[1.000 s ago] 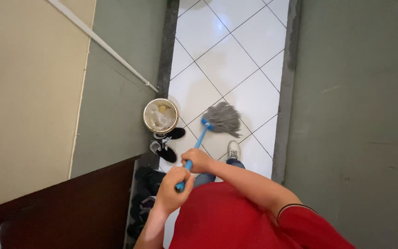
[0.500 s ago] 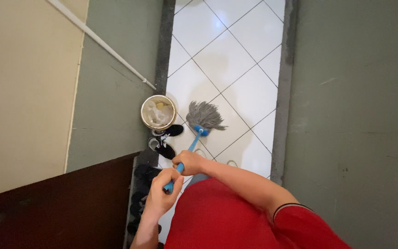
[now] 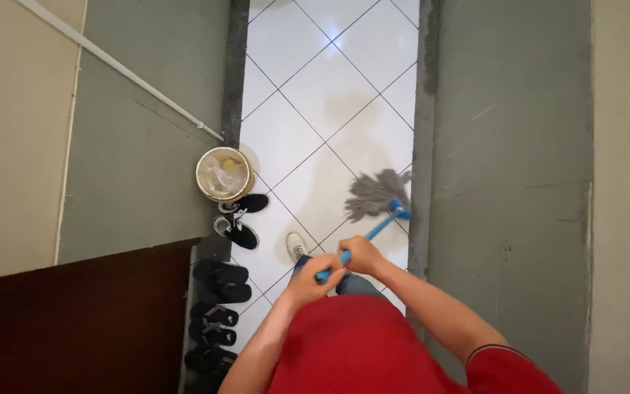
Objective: Mopping a tiled hallway floor using a microfiber mop.
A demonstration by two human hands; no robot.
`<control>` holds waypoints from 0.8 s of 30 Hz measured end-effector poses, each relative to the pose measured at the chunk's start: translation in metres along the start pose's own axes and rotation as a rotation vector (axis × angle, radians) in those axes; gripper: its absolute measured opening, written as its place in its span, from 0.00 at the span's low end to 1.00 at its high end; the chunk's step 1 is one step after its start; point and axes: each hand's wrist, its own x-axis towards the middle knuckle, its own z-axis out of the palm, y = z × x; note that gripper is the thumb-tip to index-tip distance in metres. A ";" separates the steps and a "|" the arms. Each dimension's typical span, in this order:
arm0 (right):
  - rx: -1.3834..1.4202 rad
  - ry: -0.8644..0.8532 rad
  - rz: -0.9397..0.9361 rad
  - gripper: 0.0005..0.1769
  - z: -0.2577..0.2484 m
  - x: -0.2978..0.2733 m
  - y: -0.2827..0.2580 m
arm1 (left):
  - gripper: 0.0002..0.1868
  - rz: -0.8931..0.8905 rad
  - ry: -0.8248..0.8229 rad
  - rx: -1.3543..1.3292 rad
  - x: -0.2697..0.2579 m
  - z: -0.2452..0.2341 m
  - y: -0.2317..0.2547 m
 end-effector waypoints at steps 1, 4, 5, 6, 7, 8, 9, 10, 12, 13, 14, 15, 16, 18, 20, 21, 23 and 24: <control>-0.004 0.000 -0.002 0.08 0.001 -0.007 0.017 | 0.11 0.003 0.003 0.000 0.003 0.008 0.005; -0.025 0.013 0.076 0.08 -0.003 -0.025 0.048 | 0.10 -0.041 -0.057 -0.049 0.010 0.026 0.010; -0.043 0.015 0.072 0.09 -0.006 -0.030 0.047 | 0.11 -0.060 -0.071 -0.060 0.009 0.031 0.005; -0.062 0.017 0.067 0.10 -0.008 -0.036 0.045 | 0.11 -0.079 -0.084 -0.072 0.007 0.035 0.000; -0.066 0.020 0.066 0.10 -0.006 -0.037 0.042 | 0.11 -0.073 -0.084 -0.072 0.006 0.034 0.001; -0.041 0.051 0.067 0.12 -0.004 -0.039 0.039 | 0.12 -0.058 -0.086 -0.063 0.004 0.033 0.003; -0.016 0.077 0.068 0.13 -0.001 -0.043 0.035 | 0.13 -0.046 -0.086 -0.056 0.000 0.034 0.006; -0.021 0.075 0.067 0.13 0.006 -0.043 0.035 | 0.13 -0.044 -0.082 -0.058 -0.006 0.032 0.006; -0.019 0.089 0.047 0.12 0.024 -0.038 0.031 | 0.13 -0.005 -0.073 -0.038 -0.021 0.021 0.006; -0.021 0.094 0.038 0.12 0.033 -0.034 0.023 | 0.13 0.002 -0.070 -0.030 -0.029 0.011 0.014; -0.052 0.105 -0.005 0.11 0.042 -0.029 0.014 | 0.12 0.018 -0.062 0.002 -0.037 0.001 0.021; -0.074 0.114 -0.048 0.10 0.054 -0.029 0.003 | 0.12 0.027 -0.054 0.037 -0.049 -0.008 0.032; -0.068 0.117 -0.057 0.10 0.062 -0.021 -0.012 | 0.12 0.025 -0.053 0.048 -0.058 -0.019 0.036; -0.053 0.112 -0.113 0.09 0.081 -0.003 -0.044 | 0.09 -0.008 0.010 0.081 -0.079 -0.048 0.041; -0.057 0.110 -0.160 0.10 0.098 0.013 -0.088 | 0.10 -0.044 0.027 0.110 -0.104 -0.081 0.055; -0.065 0.108 -0.203 0.10 0.104 0.020 -0.109 | 0.11 -0.078 0.045 0.132 -0.115 -0.097 0.061; -0.025 0.135 -0.308 0.11 0.134 0.041 -0.140 | 0.13 -0.103 0.020 0.143 -0.131 -0.127 0.101; 0.013 0.164 -0.410 0.12 0.149 0.051 -0.156 | 0.14 -0.125 -0.007 0.152 -0.138 -0.142 0.121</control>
